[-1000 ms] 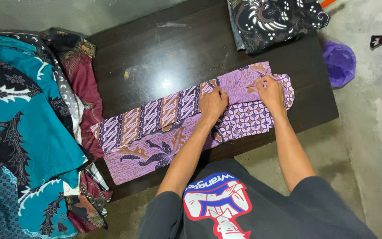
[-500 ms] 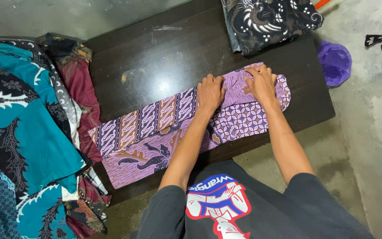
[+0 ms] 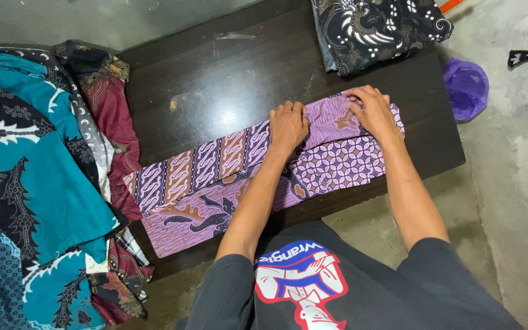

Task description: The person folds a purple patterned shirt on a dark table, smoothing and aligning the fabric before stacking it. They then fold a teal patterned shirt using the same method and place it on top of the first folded shirt.

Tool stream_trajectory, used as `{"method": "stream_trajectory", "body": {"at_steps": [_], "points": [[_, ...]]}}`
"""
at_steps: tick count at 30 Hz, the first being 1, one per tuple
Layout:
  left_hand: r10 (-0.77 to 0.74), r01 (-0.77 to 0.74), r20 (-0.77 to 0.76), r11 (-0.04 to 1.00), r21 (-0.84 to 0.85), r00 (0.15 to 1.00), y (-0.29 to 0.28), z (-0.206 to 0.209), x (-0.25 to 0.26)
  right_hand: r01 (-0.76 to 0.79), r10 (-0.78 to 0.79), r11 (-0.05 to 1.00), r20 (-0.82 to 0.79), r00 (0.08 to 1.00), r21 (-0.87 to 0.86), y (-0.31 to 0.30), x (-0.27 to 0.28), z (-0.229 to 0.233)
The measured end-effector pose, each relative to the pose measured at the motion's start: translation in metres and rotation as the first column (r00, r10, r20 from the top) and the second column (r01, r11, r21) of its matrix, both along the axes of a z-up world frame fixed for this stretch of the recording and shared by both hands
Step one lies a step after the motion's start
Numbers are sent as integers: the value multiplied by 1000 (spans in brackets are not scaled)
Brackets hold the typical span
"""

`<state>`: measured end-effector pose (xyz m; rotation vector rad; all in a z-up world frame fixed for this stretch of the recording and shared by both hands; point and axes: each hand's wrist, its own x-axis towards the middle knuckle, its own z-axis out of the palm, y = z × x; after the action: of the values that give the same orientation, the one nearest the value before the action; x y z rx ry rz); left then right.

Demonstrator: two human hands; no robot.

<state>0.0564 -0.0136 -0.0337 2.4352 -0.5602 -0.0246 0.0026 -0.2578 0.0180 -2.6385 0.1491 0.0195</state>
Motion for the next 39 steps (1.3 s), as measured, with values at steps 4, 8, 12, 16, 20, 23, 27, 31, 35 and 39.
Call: {"method": "stream_trajectory", "body": {"at_steps": [4,8,12,16,20,23,27,31,35,39], "points": [[-14,14,-16,999,-37,1000,2,3,-3,-79,80,994,14,997,-71,14,3,15],[-28,27,-16,997,-66,999,2,5,-5,-76,82,993,71,994,-87,19,0,9],[4,-3,52,1000,-20,999,-1,2,-5,-3,23,980,98,995,-200,10,-4,-8],[28,-29,66,999,16,997,-7,2,-4,63,-20,962,161,987,-267,12,-5,-19],[69,-70,21,997,45,997,-8,14,-4,142,-83,943,203,976,-300,25,-2,-14],[30,-23,97,997,-72,995,-1,25,-17,124,-37,947,286,957,-295,42,-11,-6],[-159,199,189,957,-212,969,-3,17,-47,44,-6,984,214,977,-173,71,-42,-21],[-252,265,177,963,-56,951,-7,-12,-65,-9,20,995,107,994,-104,74,-57,-48],[-253,233,113,958,167,961,-7,-24,-66,-74,78,967,7,997,-244,66,-61,-49],[-226,212,79,964,158,971,-1,-17,-63,-68,66,971,-18,998,-230,63,-57,-43]]}}
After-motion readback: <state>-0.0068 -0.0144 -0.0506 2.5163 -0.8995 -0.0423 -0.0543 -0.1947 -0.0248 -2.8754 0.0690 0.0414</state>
